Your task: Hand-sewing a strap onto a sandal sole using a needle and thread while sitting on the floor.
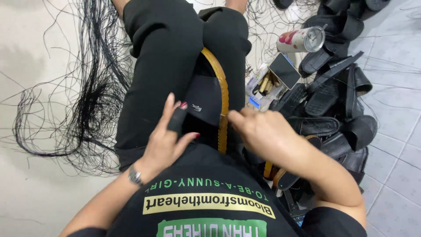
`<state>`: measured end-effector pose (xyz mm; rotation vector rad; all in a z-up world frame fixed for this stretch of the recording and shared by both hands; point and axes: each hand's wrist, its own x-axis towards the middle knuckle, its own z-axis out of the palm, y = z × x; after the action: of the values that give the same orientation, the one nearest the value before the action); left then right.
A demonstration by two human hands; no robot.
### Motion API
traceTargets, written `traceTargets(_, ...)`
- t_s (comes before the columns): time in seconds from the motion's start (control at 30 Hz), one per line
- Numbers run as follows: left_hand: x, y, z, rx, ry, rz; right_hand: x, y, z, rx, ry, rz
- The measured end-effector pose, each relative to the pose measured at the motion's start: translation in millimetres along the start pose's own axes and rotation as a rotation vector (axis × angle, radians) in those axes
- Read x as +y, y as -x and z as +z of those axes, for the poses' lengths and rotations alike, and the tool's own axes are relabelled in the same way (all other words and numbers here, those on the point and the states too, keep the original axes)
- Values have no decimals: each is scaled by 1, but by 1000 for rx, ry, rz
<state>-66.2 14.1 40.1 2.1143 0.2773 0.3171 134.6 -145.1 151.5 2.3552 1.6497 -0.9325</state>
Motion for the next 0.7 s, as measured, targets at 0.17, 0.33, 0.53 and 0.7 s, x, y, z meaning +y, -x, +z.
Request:
traceTargets(0.17,-21,48,-23,-44,231,-254,-15,-15,13,111,281,-93)
traceTargets(0.33,13,16,-24,-143,1271,-444,-11,-13,17,216,316,-48)
traceTargets(0.53,-9,16,32,64,1363,-1056,-4,-14,-13,120,102,-102)
traceTargets(0.7,1,-1,45,71,1299,-1054,-2,-9,-7,156,108,-99)
